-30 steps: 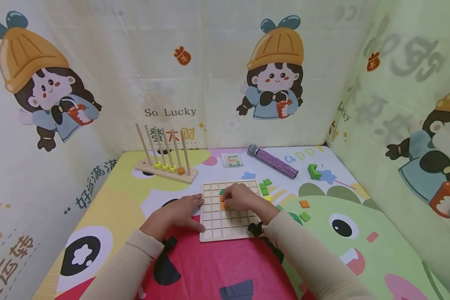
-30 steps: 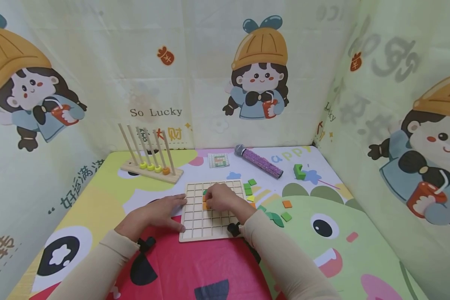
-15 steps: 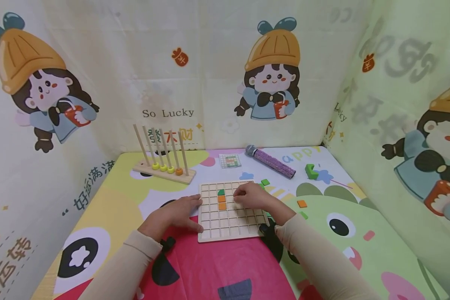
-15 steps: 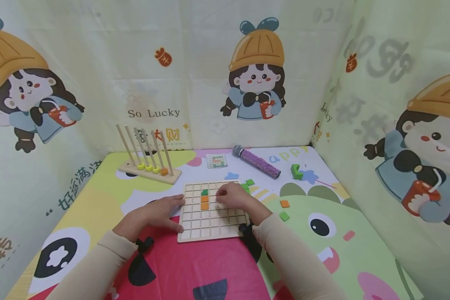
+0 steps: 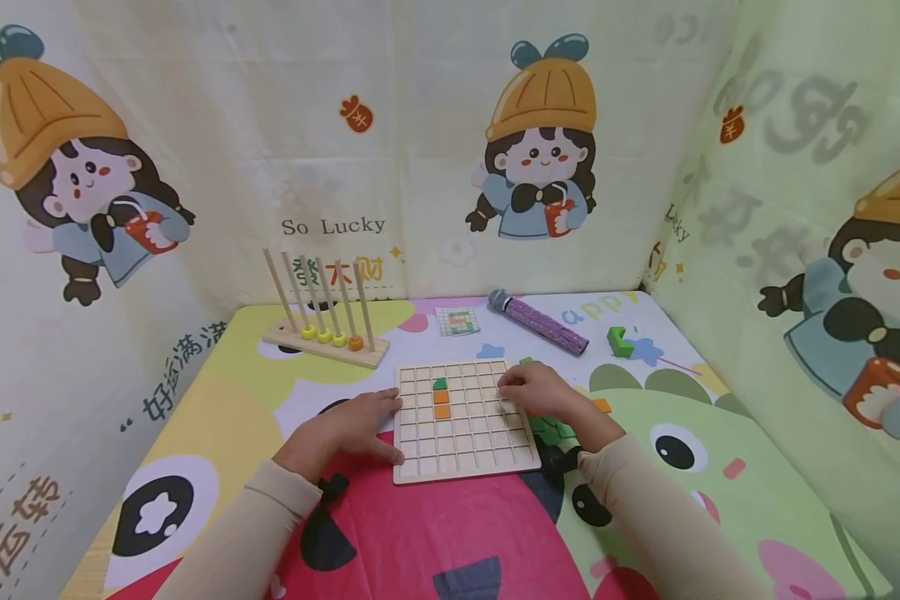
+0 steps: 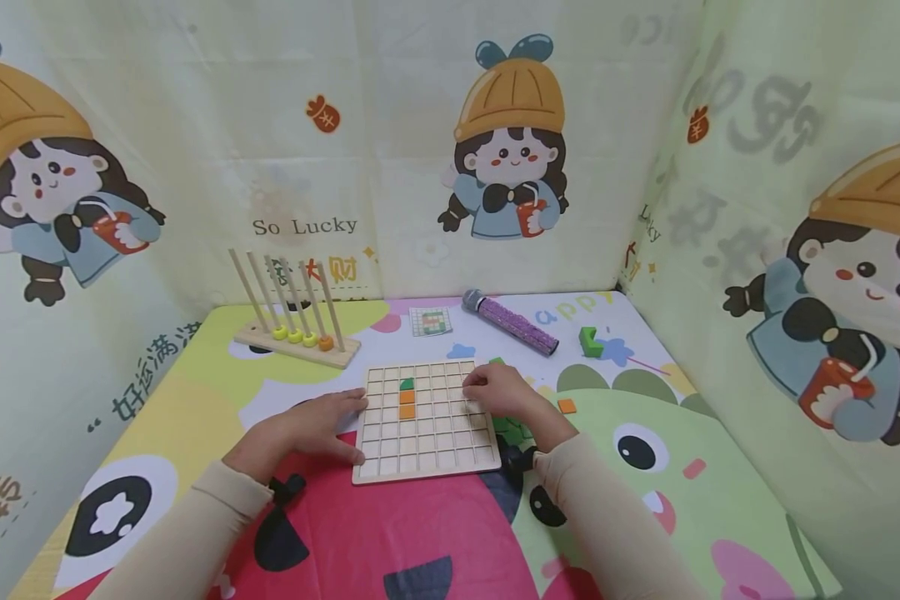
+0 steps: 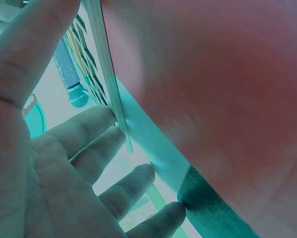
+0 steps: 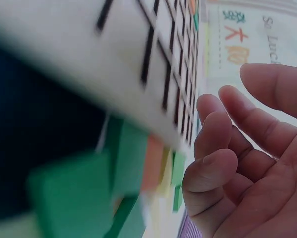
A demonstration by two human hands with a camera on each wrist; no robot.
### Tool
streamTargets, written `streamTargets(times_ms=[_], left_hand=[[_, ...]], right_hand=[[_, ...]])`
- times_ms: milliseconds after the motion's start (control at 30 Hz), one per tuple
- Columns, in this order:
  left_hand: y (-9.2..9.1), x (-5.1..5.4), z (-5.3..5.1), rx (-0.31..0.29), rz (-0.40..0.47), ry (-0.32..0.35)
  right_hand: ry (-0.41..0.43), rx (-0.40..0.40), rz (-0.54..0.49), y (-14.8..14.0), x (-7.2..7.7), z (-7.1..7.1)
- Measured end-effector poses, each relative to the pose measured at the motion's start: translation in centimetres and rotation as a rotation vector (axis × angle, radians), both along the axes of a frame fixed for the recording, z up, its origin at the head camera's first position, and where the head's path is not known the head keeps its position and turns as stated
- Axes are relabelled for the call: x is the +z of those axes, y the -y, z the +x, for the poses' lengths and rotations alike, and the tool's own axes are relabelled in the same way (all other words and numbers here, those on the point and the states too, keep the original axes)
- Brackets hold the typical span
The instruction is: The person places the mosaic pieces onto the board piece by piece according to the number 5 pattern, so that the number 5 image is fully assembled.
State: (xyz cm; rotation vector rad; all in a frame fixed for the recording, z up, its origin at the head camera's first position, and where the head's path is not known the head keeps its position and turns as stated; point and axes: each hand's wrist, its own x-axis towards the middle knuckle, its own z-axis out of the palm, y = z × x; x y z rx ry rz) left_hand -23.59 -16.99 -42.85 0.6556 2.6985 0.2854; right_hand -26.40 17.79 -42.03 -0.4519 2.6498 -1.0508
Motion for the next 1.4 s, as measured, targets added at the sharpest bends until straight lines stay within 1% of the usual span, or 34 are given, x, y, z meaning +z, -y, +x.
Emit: streamTargets(times_ms=[300, 433, 533, 667, 733, 933, 1000, 1233, 1400], left_hand=[[-0.1, 0.2, 0.2, 0.035, 0.013, 0.012], [0.0, 0.3, 0.3, 0.029, 0.01, 0.014], [0.1, 0.3, 0.3, 0.02, 0.003, 0.014], [0.1, 0.4, 0.4, 0.016, 0.002, 0.013], [0.0, 0.4, 0.4, 0.019, 0.006, 0.013], [0.0, 0.4, 0.4, 0.024, 0.016, 0.013], [-0.1, 0.3, 0.4, 0.02, 0.018, 0.013], [-0.1, 0.2, 0.3, 0.01, 0.028, 0.006], [-0.1, 0.3, 0.3, 0.001, 0.028, 0.002]], right_hand=[[-0.01, -0.069, 0.033, -2.5, -0.9, 0.5], [-0.039, -0.076, 0.059, -3.3, -1.3, 0.5], [-0.058, -0.067, 0.077, -3.6, -1.5, 0.5], [-0.058, -0.054, 0.109, -3.8, -1.6, 0.4], [-0.058, -0.039, 0.125, -3.9, -1.6, 0.3], [-0.089, 0.045, 0.175, -4.1, -1.7, 0.5], [-0.094, 0.054, 0.186, -4.1, -1.6, 0.6], [-0.116, 0.047, 0.237, -3.8, -1.7, 0.6], [-0.115, 0.034, 0.239, -3.7, -1.5, 0.7]])
